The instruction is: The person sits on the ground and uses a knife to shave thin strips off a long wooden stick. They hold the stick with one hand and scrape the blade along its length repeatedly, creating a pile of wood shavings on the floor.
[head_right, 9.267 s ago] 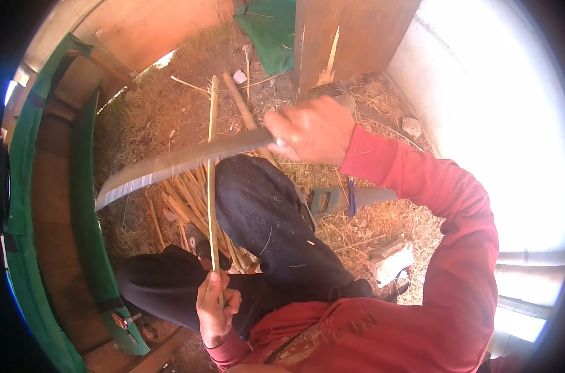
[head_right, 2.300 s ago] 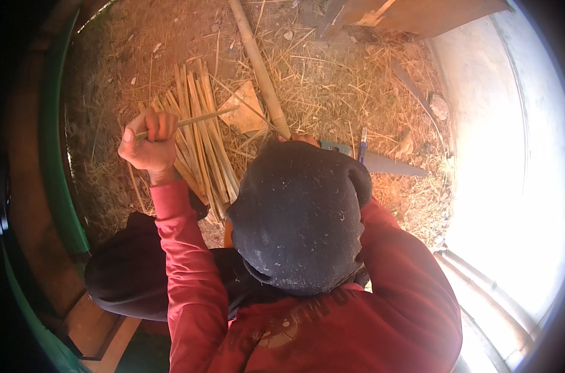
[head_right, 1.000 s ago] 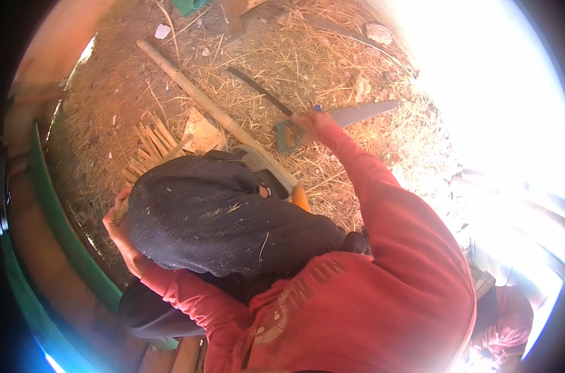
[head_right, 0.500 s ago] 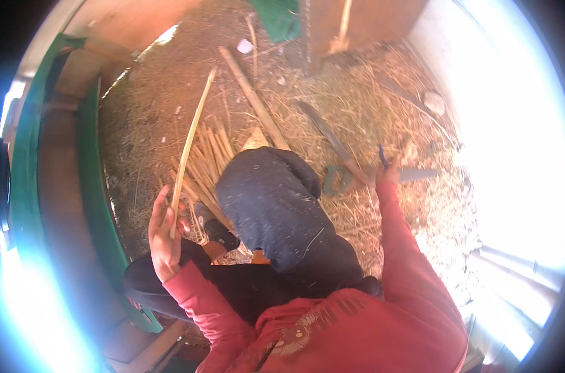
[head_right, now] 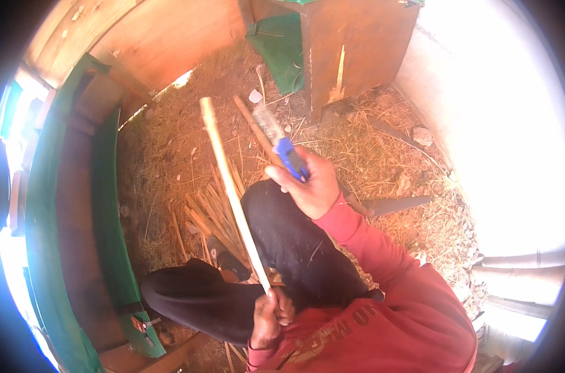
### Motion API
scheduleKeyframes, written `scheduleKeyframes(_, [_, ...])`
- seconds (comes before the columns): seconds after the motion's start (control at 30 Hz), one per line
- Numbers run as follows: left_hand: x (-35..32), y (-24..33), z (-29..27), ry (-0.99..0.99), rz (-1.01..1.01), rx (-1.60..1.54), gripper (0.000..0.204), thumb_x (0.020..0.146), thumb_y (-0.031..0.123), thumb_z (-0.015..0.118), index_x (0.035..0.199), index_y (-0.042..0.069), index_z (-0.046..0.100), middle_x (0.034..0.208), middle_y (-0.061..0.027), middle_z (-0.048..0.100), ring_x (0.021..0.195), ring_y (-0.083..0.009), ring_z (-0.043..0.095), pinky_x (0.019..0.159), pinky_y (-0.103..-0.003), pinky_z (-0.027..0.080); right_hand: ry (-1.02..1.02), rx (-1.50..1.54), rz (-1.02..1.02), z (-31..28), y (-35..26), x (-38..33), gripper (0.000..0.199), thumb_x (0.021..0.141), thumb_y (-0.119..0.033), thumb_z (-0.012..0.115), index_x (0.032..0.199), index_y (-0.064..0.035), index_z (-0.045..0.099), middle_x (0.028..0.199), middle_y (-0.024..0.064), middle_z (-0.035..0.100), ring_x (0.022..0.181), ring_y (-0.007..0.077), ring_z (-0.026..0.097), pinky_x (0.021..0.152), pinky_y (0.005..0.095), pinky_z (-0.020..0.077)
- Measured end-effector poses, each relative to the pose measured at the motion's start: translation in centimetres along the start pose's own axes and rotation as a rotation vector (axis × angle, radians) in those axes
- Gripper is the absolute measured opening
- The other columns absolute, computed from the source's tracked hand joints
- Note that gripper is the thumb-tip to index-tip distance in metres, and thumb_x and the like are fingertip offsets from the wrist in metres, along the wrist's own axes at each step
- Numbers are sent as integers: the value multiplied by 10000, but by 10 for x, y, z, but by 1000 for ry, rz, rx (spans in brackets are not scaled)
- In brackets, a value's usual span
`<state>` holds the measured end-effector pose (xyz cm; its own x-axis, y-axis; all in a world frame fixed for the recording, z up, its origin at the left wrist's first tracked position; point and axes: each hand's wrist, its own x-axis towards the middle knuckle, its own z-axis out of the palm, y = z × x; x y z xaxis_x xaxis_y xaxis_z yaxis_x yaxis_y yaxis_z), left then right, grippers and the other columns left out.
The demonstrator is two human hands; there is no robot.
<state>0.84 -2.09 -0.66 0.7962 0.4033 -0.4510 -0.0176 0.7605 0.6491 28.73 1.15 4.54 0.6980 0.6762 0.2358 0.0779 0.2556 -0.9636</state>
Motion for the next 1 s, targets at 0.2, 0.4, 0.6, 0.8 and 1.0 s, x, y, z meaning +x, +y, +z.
scheduleKeyframes(0.2, [-14,-18,-21,-201,-125,393,452,1066,349,474,713,69,435,603,9,402,510,-81,333,479,-260,293,1,286,80,-1,10,-14,216,964,-157,660,1131,-22,683,722,9,638,637,65,579,595,239,467])
scheduleKeyframes(0.4, [3,18,6,-144,-57,470,317,1074,297,460,1050,1,572,669,-10,486,549,-79,479,518,-238,392,-12,245,190,1,15,-25,196,986,-168,624,1069,2,674,771,26,646,681,78,599,590,223,444])
scheduleKeyframes(0.6, [12,25,12,50,162,342,324,1081,338,428,972,51,533,601,8,449,468,-43,375,422,-207,305,-112,-191,0,2,-21,-30,429,917,-204,731,1263,-74,513,935,41,637,858,123,633,750,321,532])
scheduleKeyframes(0.8, [4,18,19,124,2,283,334,1074,322,461,865,68,520,569,15,437,444,-39,325,401,-211,275,-354,-770,-353,-59,-25,-5,421,900,-385,707,1154,-63,612,851,127,662,700,320,647,622,388,507])
scheduleKeyframes(1.0, [12,5,14,104,41,234,368,1066,355,463,835,68,478,542,26,338,429,-46,245,382,-233,216,-370,-937,-396,-71,-13,1,394,920,-419,664,1133,-88,647,814,131,677,671,346,654,574,430,495])
